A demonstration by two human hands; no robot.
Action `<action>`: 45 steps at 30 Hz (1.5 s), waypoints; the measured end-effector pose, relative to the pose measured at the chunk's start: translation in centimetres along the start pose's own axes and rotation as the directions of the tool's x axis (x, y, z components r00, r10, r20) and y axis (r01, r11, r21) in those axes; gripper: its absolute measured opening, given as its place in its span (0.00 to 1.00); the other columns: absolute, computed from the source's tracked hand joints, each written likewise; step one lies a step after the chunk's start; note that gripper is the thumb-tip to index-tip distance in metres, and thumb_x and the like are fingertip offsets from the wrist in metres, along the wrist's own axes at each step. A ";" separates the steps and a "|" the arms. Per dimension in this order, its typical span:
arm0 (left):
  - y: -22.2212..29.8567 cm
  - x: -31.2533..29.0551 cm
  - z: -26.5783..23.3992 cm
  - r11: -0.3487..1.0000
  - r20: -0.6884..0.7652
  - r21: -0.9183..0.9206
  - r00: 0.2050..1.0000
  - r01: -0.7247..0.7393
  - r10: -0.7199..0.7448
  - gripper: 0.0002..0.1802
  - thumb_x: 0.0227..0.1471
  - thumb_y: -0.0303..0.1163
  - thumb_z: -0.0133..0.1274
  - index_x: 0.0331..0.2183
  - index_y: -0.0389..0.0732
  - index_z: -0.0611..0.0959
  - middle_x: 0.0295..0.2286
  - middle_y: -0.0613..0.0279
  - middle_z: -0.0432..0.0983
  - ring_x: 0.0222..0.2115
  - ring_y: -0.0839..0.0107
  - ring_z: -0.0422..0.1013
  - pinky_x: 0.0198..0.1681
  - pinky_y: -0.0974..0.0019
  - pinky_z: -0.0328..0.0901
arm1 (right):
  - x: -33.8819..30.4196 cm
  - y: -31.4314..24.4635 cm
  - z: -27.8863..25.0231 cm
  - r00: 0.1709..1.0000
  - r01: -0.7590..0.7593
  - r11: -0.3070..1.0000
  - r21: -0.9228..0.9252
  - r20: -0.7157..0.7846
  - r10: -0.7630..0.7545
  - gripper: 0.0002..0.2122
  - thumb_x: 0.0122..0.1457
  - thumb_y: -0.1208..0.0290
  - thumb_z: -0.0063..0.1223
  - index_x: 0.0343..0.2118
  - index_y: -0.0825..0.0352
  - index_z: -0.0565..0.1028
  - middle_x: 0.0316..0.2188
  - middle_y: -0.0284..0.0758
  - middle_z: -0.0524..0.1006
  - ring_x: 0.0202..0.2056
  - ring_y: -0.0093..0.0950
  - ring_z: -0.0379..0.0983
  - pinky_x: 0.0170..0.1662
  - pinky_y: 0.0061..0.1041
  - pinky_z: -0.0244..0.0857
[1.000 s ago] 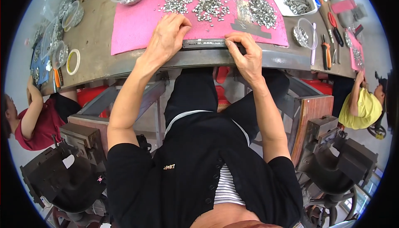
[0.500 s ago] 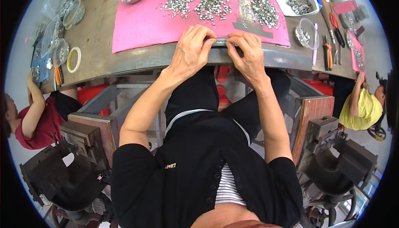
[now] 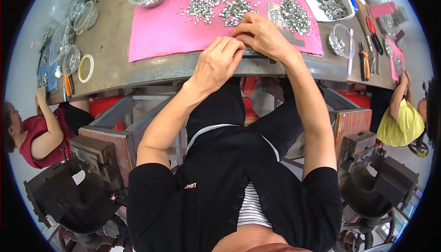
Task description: Sort small metal components into a jig and process them with a manual press.
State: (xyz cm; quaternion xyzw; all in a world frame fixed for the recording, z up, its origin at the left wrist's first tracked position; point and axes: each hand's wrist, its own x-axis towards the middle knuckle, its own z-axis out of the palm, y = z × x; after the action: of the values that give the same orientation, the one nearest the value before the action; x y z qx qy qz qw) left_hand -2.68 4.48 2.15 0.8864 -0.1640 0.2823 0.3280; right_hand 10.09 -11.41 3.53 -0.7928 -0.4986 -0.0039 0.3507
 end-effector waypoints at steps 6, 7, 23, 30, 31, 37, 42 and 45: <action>-0.6 0.0 -0.3 0.994 0.027 -0.105 0.999 0.044 -0.041 0.09 0.50 0.21 0.62 0.36 0.35 0.80 0.32 0.54 0.79 0.35 0.56 0.77 0.39 0.58 0.71 | 1.3 0.2 0.0 0.990 0.067 0.996 -0.051 0.124 -0.060 0.06 0.58 0.73 0.58 0.33 0.71 0.77 0.31 0.41 0.76 0.36 0.42 0.74 0.40 0.36 0.69; -0.5 0.0 -0.3 0.996 0.039 -0.085 0.999 0.036 -0.033 0.09 0.50 0.20 0.62 0.36 0.35 0.80 0.32 0.54 0.79 0.35 0.56 0.77 0.39 0.58 0.71 | 1.4 0.4 -0.1 0.994 0.067 0.997 -0.044 0.088 -0.063 0.06 0.58 0.72 0.58 0.33 0.70 0.77 0.31 0.41 0.76 0.36 0.42 0.75 0.40 0.36 0.69; 0.8 0.3 0.4 0.991 -0.045 0.136 0.999 0.016 -0.010 0.11 0.48 0.33 0.67 0.35 0.42 0.85 0.34 0.62 0.80 0.40 0.60 0.75 0.59 0.44 0.59 | 3.6 6.8 -3.3 0.922 -0.179 0.966 -0.186 -0.375 0.098 0.08 0.58 0.71 0.60 0.40 0.67 0.82 0.33 0.39 0.81 0.33 0.34 0.79 0.38 0.32 0.71; 1.7 1.2 1.6 0.984 0.032 0.144 0.993 0.106 -0.111 0.13 0.51 0.37 0.65 0.39 0.44 0.85 0.33 0.63 0.80 0.39 0.61 0.74 0.61 0.42 0.54 | -4.2 2.8 -3.6 0.948 -0.114 0.943 -0.312 -0.320 0.008 0.06 0.56 0.75 0.60 0.37 0.65 0.84 0.27 0.38 0.75 0.33 0.39 0.72 0.39 0.38 0.66; 1.5 1.6 1.7 0.989 0.023 0.112 0.994 0.100 -0.103 0.13 0.53 0.36 0.64 0.40 0.44 0.84 0.33 0.63 0.80 0.39 0.62 0.74 0.61 0.41 0.54 | -5.1 2.4 -3.6 0.952 -0.138 0.940 -0.311 -0.304 0.039 0.07 0.56 0.76 0.60 0.38 0.65 0.84 0.27 0.38 0.74 0.33 0.38 0.72 0.39 0.37 0.65; -2.8 7.5 3.8 0.978 0.064 0.195 0.996 -0.074 0.063 0.07 0.56 0.34 0.60 0.38 0.47 0.85 0.32 0.66 0.80 0.40 0.64 0.73 0.59 0.45 0.53 | -7.1 1.5 -2.6 0.952 -0.173 0.929 -0.326 -0.296 0.074 0.08 0.55 0.76 0.61 0.39 0.63 0.84 0.29 0.34 0.73 0.35 0.35 0.70 0.41 0.35 0.63; -4.8 10.4 4.8 0.947 0.201 0.292 0.977 -0.134 0.077 0.10 0.53 0.39 0.62 0.35 0.46 0.84 0.31 0.65 0.79 0.40 0.61 0.71 0.56 0.42 0.53 | -7.7 2.1 -2.5 0.907 -0.236 0.965 -0.115 -0.382 0.176 0.07 0.55 0.78 0.60 0.37 0.64 0.83 0.30 0.35 0.76 0.36 0.35 0.73 0.43 0.34 0.66; -4.6 10.7 5.3 0.945 0.221 0.318 0.975 -0.080 0.008 0.12 0.51 0.43 0.64 0.32 0.45 0.85 0.31 0.63 0.79 0.41 0.60 0.72 0.55 0.41 0.52 | -7.8 2.1 -2.2 0.861 -0.298 0.954 -0.022 -0.438 0.259 0.06 0.55 0.78 0.60 0.36 0.64 0.83 0.30 0.36 0.76 0.35 0.35 0.74 0.42 0.33 0.67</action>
State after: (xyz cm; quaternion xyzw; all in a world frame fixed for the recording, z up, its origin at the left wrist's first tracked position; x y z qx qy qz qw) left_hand 9.98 3.10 3.11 0.9499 -0.1701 0.2144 0.1511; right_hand 8.63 -19.28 1.23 -0.8508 -0.2884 -0.1500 0.4129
